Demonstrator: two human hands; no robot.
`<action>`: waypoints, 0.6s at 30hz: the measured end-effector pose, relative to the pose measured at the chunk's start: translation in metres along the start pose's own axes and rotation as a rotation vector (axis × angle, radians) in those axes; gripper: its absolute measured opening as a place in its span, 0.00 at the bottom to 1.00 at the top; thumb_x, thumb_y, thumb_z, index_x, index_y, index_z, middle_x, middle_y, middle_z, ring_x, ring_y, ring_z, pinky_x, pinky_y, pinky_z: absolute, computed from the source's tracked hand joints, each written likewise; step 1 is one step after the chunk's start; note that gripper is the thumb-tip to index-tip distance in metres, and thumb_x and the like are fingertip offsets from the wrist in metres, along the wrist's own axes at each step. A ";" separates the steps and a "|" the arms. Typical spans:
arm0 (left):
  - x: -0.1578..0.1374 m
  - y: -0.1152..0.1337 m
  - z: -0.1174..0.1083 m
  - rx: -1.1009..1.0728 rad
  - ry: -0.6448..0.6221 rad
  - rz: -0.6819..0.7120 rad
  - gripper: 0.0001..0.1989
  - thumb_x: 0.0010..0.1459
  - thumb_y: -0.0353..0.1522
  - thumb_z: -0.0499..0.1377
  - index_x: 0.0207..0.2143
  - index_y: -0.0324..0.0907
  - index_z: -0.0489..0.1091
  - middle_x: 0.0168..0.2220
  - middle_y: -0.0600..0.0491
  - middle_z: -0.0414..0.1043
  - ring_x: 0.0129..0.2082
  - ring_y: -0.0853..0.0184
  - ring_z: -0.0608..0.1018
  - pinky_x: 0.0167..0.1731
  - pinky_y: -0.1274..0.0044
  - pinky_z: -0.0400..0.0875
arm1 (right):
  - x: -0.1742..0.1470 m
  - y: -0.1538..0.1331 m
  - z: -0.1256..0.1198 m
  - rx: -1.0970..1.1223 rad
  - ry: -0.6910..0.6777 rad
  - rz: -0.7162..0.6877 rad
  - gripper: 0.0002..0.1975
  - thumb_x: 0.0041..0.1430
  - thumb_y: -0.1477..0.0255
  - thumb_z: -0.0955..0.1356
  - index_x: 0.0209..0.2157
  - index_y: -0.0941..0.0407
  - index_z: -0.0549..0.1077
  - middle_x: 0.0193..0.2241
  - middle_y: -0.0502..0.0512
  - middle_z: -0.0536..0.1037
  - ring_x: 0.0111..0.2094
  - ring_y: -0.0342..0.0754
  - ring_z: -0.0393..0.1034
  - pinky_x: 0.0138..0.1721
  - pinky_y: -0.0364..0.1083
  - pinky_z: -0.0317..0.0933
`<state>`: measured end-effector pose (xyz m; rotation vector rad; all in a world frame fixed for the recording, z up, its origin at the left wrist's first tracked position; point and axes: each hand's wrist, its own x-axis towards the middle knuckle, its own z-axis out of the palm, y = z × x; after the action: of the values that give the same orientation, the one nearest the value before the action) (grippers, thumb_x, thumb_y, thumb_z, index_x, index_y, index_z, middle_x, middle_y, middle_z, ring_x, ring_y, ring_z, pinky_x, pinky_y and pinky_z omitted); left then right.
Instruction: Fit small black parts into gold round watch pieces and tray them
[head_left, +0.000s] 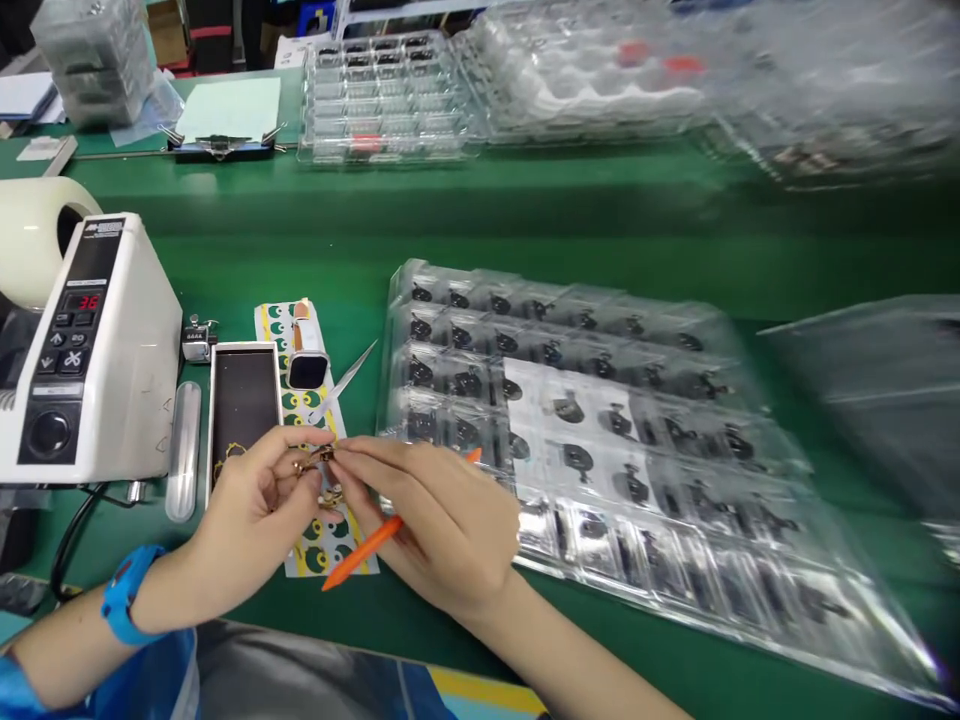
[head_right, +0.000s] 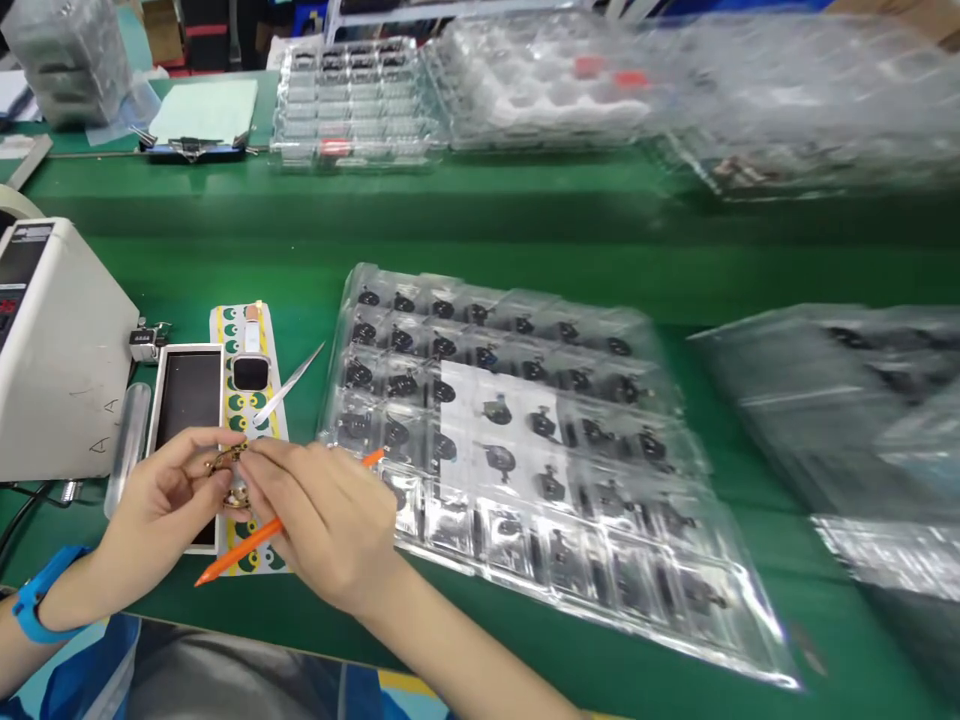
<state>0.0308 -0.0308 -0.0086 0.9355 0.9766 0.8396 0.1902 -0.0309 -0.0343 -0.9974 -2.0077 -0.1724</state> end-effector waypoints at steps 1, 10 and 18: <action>0.000 0.000 0.000 -0.006 0.001 0.000 0.11 0.56 0.29 0.61 0.44 0.41 0.70 0.30 0.55 0.76 0.30 0.69 0.80 0.35 0.77 0.80 | -0.001 0.000 0.001 -0.016 -0.001 -0.027 0.05 0.63 0.80 0.65 0.40 0.60 0.71 0.32 0.58 0.82 0.28 0.45 0.73 0.26 0.44 0.62; 0.002 -0.006 -0.001 -0.014 0.019 0.021 0.09 0.57 0.29 0.60 0.42 0.41 0.70 0.29 0.55 0.75 0.31 0.69 0.79 0.37 0.76 0.80 | -0.002 0.006 0.002 -0.084 -0.028 -0.131 0.06 0.66 0.78 0.62 0.39 0.59 0.71 0.32 0.57 0.81 0.25 0.43 0.70 0.24 0.44 0.60; -0.002 -0.014 -0.004 0.210 0.043 0.101 0.10 0.62 0.31 0.55 0.45 0.42 0.71 0.30 0.52 0.74 0.31 0.66 0.78 0.35 0.76 0.77 | -0.001 0.003 0.004 -0.127 -0.010 -0.144 0.05 0.65 0.78 0.64 0.38 0.61 0.71 0.31 0.58 0.81 0.24 0.43 0.68 0.22 0.44 0.57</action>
<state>0.0285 -0.0360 -0.0216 1.1578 1.0769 0.8560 0.1904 -0.0279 -0.0382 -0.9323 -2.0993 -0.3777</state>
